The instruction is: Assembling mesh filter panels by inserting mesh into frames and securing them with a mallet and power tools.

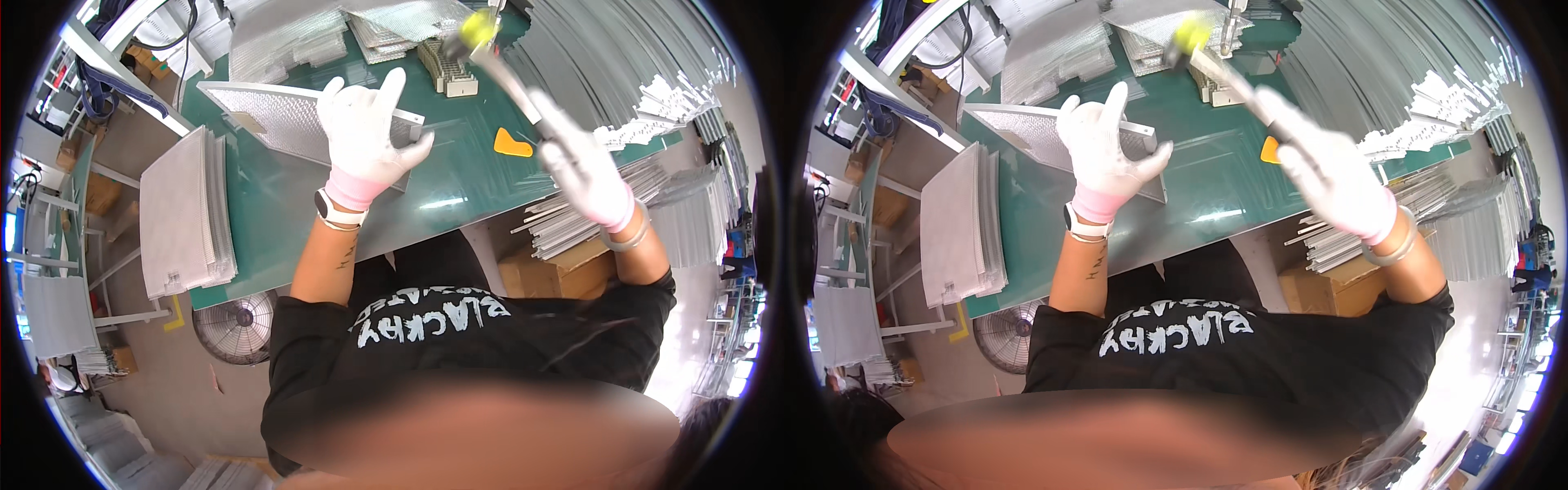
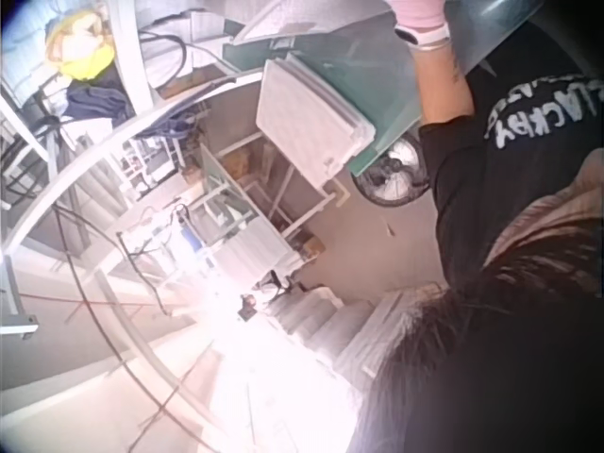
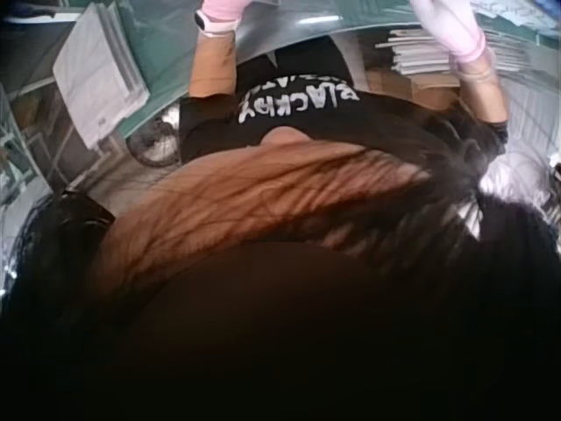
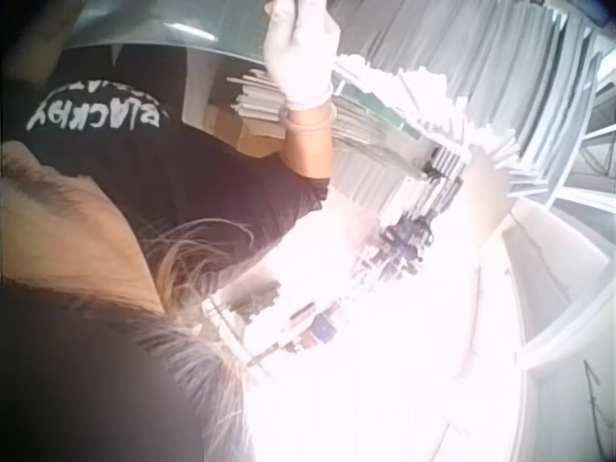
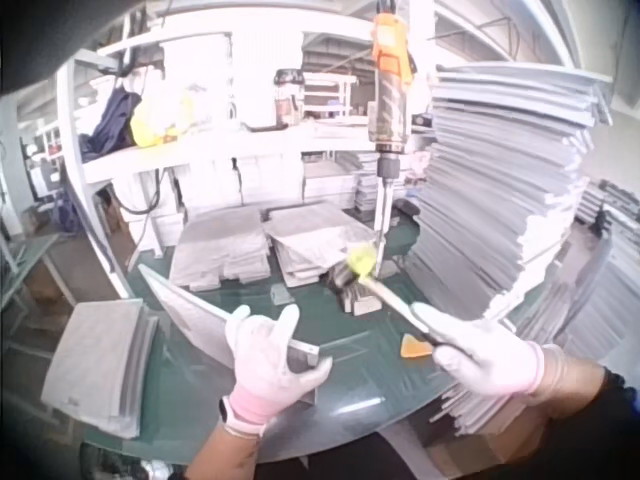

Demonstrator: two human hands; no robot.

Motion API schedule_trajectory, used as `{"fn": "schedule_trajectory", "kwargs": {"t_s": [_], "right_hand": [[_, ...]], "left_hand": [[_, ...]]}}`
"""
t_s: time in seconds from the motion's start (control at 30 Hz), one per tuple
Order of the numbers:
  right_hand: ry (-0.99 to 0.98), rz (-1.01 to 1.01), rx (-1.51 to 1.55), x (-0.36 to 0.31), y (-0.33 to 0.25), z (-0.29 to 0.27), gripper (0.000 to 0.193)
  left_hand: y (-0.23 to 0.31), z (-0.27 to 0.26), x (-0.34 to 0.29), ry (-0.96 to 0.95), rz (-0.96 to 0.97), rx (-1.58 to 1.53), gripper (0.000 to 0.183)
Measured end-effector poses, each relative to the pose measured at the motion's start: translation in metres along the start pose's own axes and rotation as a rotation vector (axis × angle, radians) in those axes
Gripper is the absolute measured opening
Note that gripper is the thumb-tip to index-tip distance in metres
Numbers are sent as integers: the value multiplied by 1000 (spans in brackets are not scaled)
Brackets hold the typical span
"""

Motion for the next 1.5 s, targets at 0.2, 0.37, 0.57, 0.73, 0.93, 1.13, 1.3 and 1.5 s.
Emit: {"fn": "schedule_trajectory", "kwargs": {"t_s": [0.2,0.37,0.57,0.73,0.93,1.13,1.3,1.5], "right_hand": [[-301,83,-21,-22,-11,28,56],[-46,-139,-73,-8,-25,4,56],[-328,287,-31,-34,3,41,58],[-160,329,7,-32,20,34,53],[-253,417,-189,-103,119,114,49],[-93,317,-464,-82,159,128,51],[872,-347,-501,82,55,-31,27],[770,-207,251,242,26,-78,56]], "left_hand": [[0,0,-3,46,-4,-22,86],[-2,-3,-4,22,-10,-23,88],[1,-2,-4,33,17,-55,87],[5,-8,-2,-6,42,-9,65],[13,-8,1,122,120,-17,35],[14,-5,-9,131,152,-18,28],[17,-5,-9,117,155,19,28],[-7,-4,-17,-20,87,106,28]]}}
Point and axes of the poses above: each hand's wrist, its own x-axis towards the middle knuckle, its own z-axis out of the palm, y = z × x, the point moved 8 cm from there along x, towards the middle knuckle, and after that the axes turned 10 degrees about y, right-handed, at the moved point
